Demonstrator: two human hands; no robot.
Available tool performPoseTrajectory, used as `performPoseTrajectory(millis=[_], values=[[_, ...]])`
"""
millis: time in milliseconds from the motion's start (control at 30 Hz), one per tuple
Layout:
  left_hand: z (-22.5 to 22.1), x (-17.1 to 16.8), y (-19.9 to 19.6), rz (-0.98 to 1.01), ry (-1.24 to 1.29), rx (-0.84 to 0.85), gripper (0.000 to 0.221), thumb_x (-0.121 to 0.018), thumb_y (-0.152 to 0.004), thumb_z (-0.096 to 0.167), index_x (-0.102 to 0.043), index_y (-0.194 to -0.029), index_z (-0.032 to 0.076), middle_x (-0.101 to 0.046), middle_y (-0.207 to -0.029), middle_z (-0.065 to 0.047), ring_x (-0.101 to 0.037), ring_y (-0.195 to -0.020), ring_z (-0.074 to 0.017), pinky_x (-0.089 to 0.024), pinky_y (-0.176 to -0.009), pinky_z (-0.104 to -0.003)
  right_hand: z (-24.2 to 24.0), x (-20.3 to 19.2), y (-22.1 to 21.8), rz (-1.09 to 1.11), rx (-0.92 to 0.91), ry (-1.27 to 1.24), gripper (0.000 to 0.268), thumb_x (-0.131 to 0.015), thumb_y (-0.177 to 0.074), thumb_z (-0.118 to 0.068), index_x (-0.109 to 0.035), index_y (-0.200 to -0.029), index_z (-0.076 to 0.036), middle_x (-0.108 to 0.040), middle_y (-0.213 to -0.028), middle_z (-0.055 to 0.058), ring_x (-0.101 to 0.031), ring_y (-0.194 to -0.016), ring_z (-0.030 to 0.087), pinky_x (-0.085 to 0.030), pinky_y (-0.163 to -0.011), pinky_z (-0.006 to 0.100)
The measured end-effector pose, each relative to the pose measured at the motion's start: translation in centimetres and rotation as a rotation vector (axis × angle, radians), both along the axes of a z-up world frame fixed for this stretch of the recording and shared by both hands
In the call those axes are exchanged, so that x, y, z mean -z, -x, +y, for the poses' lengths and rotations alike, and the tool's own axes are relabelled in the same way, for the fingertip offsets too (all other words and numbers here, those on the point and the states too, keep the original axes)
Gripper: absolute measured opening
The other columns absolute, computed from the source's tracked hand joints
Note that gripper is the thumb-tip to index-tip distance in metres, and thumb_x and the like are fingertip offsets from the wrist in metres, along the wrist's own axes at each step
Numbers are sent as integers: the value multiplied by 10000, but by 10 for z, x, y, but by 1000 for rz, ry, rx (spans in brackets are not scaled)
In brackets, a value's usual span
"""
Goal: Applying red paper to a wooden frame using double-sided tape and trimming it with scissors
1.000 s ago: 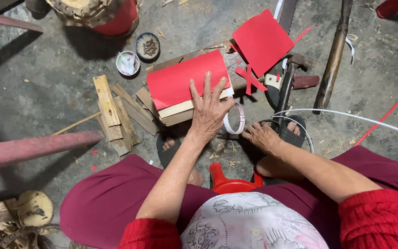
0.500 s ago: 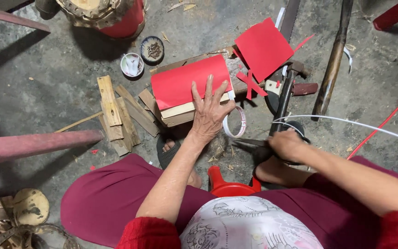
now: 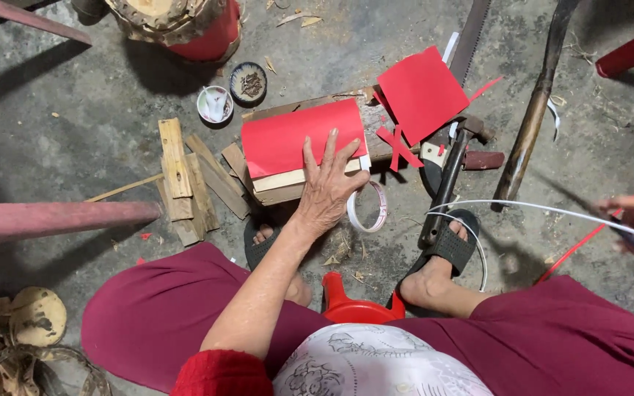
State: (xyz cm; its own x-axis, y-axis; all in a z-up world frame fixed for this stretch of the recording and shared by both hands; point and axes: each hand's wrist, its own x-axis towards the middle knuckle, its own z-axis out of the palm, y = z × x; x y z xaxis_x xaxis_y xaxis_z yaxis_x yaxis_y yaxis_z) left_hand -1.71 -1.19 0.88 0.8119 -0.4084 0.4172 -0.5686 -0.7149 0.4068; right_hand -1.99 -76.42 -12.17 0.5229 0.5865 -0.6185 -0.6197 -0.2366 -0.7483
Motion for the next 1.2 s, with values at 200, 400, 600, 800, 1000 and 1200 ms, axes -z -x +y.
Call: performPoseTrajectory(millis=[200, 400, 600, 800, 1000, 1200], values=[[2, -11, 3, 86, 7, 14, 244, -543, -971, -27, -536, -1014, 213, -506, -1474, -230, -301, -1473, -534, -81, -1136, -824, 268, -192, -59, -46, 64, 461, 862, -725, -669, 229, -577, -1480, -23, -688, -1434, 102, -587, -1309, 209, -397, -1132, 372], [1, -18, 6, 71, -61, 0, 213, -544, -1007, -41, -520, -998, 171, -492, -1490, -177, -323, -1463, -537, -109, -1135, -832, 329, -210, -87, -73, -331, 482, 908, -724, -644, -354, -522, -1528, -305, -844, -1313, 33, -766, -1280, 201, -575, -1103, 550], [3, -19, 3, 119, -81, -4, 267, -521, -970, -81, -556, -1005, 182, -476, -1540, -80, -297, -1490, -515, -85, -1136, -839, 327, -174, -78, 82, -112, 55, 842, -717, -819, -96, -461, -1621, -105, -626, -906, 88, -531, -679, 194, -410, -545, 336], [0, -24, 2, 122, -75, -12, 295, -592, -945, -92, -567, -1016, 193, -533, -1507, -45, -293, -1481, -521, -87, -1128, -842, 348, -179, -89, 31, -163, 141, 935, -846, -675, -28, -548, -1559, -91, -668, -998, 148, -694, -896, 299, -603, -745, 485], [-3, -23, 1, 115, -81, -34, 265, -572, -981, -64, -562, -1031, 196, -550, -1471, -59, -294, -1476, -495, -112, -1125, -840, 361, -166, -97, -106, -325, 334, 696, -894, -613, -198, -740, -1285, -103, -742, -1146, 61, -683, -985, 218, -555, -881, 388], [-3, -23, 3, 127, -60, -34, 383, -524, -937, -157, -547, -1064, 204, -508, -1508, -84, -289, -1489, -481, -94, -1139, -835, 373, -174, -104, -144, -621, 365, 532, -852, -730, -381, -766, -1217, -186, -684, -912, 3, -595, -739, 159, -490, -689, 308]])
